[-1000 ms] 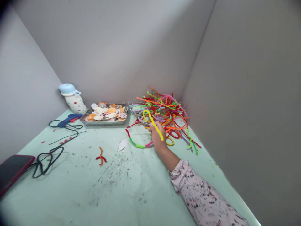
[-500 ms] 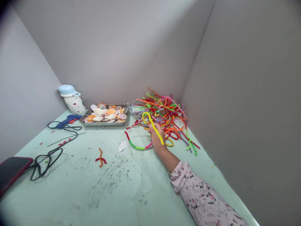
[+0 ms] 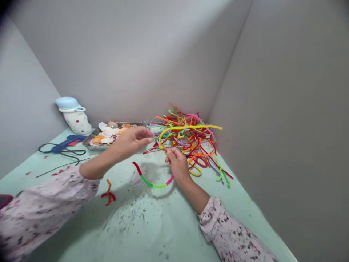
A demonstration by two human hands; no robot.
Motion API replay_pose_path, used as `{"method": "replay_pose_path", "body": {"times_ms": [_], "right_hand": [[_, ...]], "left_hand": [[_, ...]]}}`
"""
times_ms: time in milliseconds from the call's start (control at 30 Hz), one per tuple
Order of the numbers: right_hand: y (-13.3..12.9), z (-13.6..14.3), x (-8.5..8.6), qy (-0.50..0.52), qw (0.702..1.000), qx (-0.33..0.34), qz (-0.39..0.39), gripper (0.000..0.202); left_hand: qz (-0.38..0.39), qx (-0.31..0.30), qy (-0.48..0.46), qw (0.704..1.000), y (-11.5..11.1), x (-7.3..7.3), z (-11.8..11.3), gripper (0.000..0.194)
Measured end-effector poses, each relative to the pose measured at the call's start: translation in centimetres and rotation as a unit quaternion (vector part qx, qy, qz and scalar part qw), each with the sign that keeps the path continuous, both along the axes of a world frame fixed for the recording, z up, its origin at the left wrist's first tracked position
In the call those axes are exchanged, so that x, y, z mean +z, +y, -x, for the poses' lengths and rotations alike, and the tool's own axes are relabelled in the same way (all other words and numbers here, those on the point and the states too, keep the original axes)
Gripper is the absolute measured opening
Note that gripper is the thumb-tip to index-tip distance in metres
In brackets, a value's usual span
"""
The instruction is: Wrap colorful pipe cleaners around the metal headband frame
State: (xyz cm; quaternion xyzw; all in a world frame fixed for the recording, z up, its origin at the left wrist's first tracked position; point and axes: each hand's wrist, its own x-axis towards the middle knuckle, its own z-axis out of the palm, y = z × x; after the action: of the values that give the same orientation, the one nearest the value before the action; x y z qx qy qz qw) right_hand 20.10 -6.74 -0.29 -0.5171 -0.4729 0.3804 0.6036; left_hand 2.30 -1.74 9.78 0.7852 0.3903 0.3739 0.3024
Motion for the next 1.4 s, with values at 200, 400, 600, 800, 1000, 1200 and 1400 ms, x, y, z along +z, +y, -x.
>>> {"method": "replay_pose_path", "body": {"times_ms": [200, 400, 600, 800, 1000, 1200, 1400], "right_hand": [[0.1, 0.5, -0.6, -0.056, 0.997, 0.01, 0.043, 0.022], [-0.1, 1.0, -0.7, -0.088, 0.993, 0.013, 0.083, 0.023], [0.0, 0.9, -0.9, -0.11, 0.988, 0.017, 0.109, 0.022], [0.2, 0.7, -1.0, -0.161, 0.984, 0.019, 0.073, 0.02], [0.4, 0.4, -1.0, -0.142, 0.984, 0.034, 0.101, 0.021], [0.3, 0.5, -0.9, -0.179, 0.98, 0.029, 0.083, 0.021], [0.3, 0.6, -1.0, -0.238, 0.969, 0.003, 0.068, 0.02]], "left_hand": [[0.064, -0.034, 0.083, 0.994, 2.3, -5.0, -0.3, 0.028], [0.119, -0.055, 0.099, 0.986, 2.9, -6.5, 0.2, 0.026], [0.16, -0.053, 0.065, 0.983, 2.7, -8.2, -0.4, 0.022], [0.164, -0.068, 0.026, 0.984, 2.2, -8.6, -0.5, 0.017], [0.146, -0.088, 0.009, 0.985, 2.0, -9.3, -0.6, 0.016], [0.077, -0.103, 0.044, 0.991, 1.7, -9.5, -0.7, 0.017], [0.003, -0.089, 0.082, 0.993, 1.2, -9.5, -0.7, 0.016]]}}
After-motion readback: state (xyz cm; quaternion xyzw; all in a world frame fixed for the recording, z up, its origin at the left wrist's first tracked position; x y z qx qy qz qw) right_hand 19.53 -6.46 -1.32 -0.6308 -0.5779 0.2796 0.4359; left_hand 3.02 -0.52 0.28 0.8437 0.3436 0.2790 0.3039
